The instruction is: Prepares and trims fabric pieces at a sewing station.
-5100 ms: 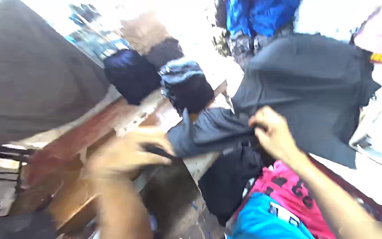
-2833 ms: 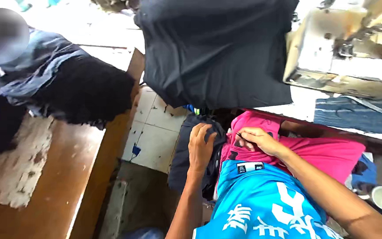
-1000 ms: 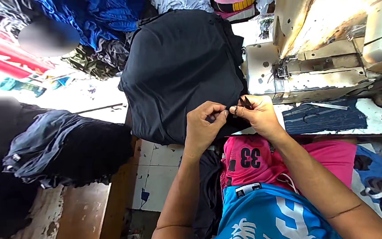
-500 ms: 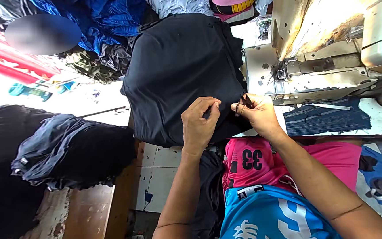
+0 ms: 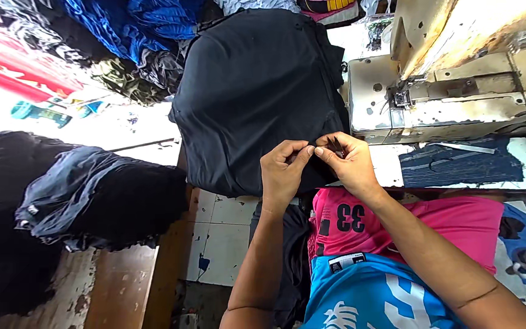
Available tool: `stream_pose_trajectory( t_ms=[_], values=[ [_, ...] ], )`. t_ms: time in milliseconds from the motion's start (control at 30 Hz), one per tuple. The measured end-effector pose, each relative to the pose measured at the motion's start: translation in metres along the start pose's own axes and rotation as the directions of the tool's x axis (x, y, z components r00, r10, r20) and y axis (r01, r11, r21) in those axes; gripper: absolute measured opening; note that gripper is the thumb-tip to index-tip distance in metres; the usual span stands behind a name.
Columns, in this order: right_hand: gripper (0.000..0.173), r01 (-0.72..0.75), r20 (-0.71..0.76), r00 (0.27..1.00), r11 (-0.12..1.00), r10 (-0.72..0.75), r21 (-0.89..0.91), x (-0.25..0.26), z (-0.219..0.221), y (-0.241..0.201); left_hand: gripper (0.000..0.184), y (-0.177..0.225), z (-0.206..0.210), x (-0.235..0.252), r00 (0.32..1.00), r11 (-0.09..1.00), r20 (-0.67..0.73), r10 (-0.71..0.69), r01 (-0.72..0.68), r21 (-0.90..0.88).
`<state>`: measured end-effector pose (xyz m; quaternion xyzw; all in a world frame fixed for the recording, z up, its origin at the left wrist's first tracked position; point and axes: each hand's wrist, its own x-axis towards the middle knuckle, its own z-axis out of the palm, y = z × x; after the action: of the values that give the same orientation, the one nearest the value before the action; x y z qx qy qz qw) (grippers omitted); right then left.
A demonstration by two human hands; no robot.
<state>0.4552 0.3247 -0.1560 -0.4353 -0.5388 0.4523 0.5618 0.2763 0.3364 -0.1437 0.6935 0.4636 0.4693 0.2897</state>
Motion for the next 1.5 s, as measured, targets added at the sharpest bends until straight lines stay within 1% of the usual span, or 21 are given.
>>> stream_pose_trajectory(
  t_ms=[267,367,433,500,567,633,667,700,767,833,867,900,933,967,1033,1100,1167,1233,1300,1400,1500],
  values=[
    [0.009,0.005,-0.071,0.997,0.999,-0.001,0.052,0.008,0.009,-0.005,0.018,-0.002,0.008,-0.002,0.999,0.998,-0.018,-0.041,0.040,-0.047],
    [0.004,-0.060,-0.072,0.995,0.991,0.069,0.119,0.010,0.011,-0.002,0.015,-0.003,0.006,0.000,0.998,0.996,0.043,-0.050,0.053,-0.066],
    [0.010,-0.108,-0.057,0.991,0.982,0.118,0.155,0.010,0.010,0.001,0.013,-0.004,0.001,0.002,0.996,0.994,0.047,-0.074,0.078,-0.076],
    [0.012,-0.119,-0.056,0.989,0.956,0.138,0.268,0.010,0.012,-0.001,0.015,-0.004,-0.008,0.008,0.998,0.995,-0.008,-0.066,0.065,-0.071],
    [0.011,-0.111,-0.034,0.989,0.879,0.143,0.465,0.013,0.017,-0.009,0.019,0.000,-0.022,0.022,0.994,0.996,-0.091,-0.055,0.048,-0.069],
    [0.010,-0.110,-0.002,0.990,0.792,0.139,0.601,0.026,0.028,-0.019,0.021,0.003,-0.039,0.048,0.970,0.993,-0.230,-0.082,0.059,-0.104],
    [0.009,-0.116,0.031,0.992,0.784,0.123,0.610,0.035,0.035,-0.025,0.023,0.006,-0.050,0.066,0.950,0.991,-0.306,-0.068,0.029,-0.133],
    [0.010,-0.118,0.079,0.993,0.805,0.088,0.581,0.043,0.041,-0.032,0.026,0.011,-0.062,0.084,0.926,0.990,-0.378,-0.023,-0.031,-0.136],
    [0.011,-0.023,0.169,0.983,0.879,-0.066,0.475,0.053,0.047,-0.055,0.026,0.033,-0.094,0.110,0.846,0.958,-0.477,0.239,-0.284,-0.024],
    [0.011,0.207,0.259,0.916,0.915,-0.305,0.347,0.054,0.041,-0.084,0.023,0.067,-0.126,0.119,0.683,0.813,-0.456,0.571,-0.549,0.196],
    [0.013,0.309,0.301,0.870,0.908,-0.390,0.283,0.050,0.033,-0.097,0.021,0.083,-0.136,0.116,0.621,0.744,-0.412,0.666,-0.591,0.312],
    [0.016,0.382,0.331,0.837,0.899,-0.435,0.214,0.043,0.023,-0.106,0.018,0.096,-0.139,0.108,0.593,0.703,-0.378,0.711,-0.593,0.391],
    [0.018,0.433,0.343,0.823,0.891,-0.452,0.134,0.035,0.010,-0.110,0.017,0.103,-0.138,0.098,0.613,0.695,-0.337,0.714,-0.569,0.439],
    [0.018,0.457,0.341,0.828,0.888,-0.445,0.049,0.026,-0.005,-0.109,0.020,0.105,-0.134,0.086,0.671,0.707,-0.281,0.686,-0.526,0.472],
    [0.014,0.444,0.276,0.871,0.891,-0.406,-0.091,0.008,-0.042,-0.096,0.021,0.099,-0.113,0.076,0.753,0.705,-0.131,0.645,-0.520,0.481],
    [0.013,0.367,0.189,0.925,0.906,-0.330,-0.212,-0.012,-0.084,-0.074,0.018,0.079,-0.075,0.070,0.777,0.684,0.044,0.628,-0.578,0.445],
    [0.013,0.244,0.117,0.969,0.913,-0.217,-0.328,-0.039,-0.123,-0.050,0.015,0.047,-0.033,0.057,0.802,0.728,0.178,0.569,-0.593,0.344],
    [0.009,0.162,0.070,0.987,0.880,-0.146,-0.446,-0.065,-0.155,-0.028,0.013,0.020,0.006,0.044,0.822,0.799,0.253,0.510,-0.562,0.214],
    [0.013,0.105,0.031,0.994,0.843,-0.104,-0.528,-0.082,-0.174,-0.014,0.011,0.007,0.032,0.035,0.844,0.858,0.283,0.455,-0.501,0.116],
    [0.017,0.024,-0.045,0.997,0.850,-0.055,-0.526,-0.087,-0.181,-0.012,0.008,0.014,0.046,0.032,0.899,0.947,0.314,0.306,-0.322,-0.001],
    [0.011,-0.012,-0.107,0.994,0.955,-0.021,-0.297,-0.072,-0.176,-0.014,0.012,0.029,0.043,0.036,0.920,0.982,0.355,0.164,-0.119,-0.145]
  ],
)
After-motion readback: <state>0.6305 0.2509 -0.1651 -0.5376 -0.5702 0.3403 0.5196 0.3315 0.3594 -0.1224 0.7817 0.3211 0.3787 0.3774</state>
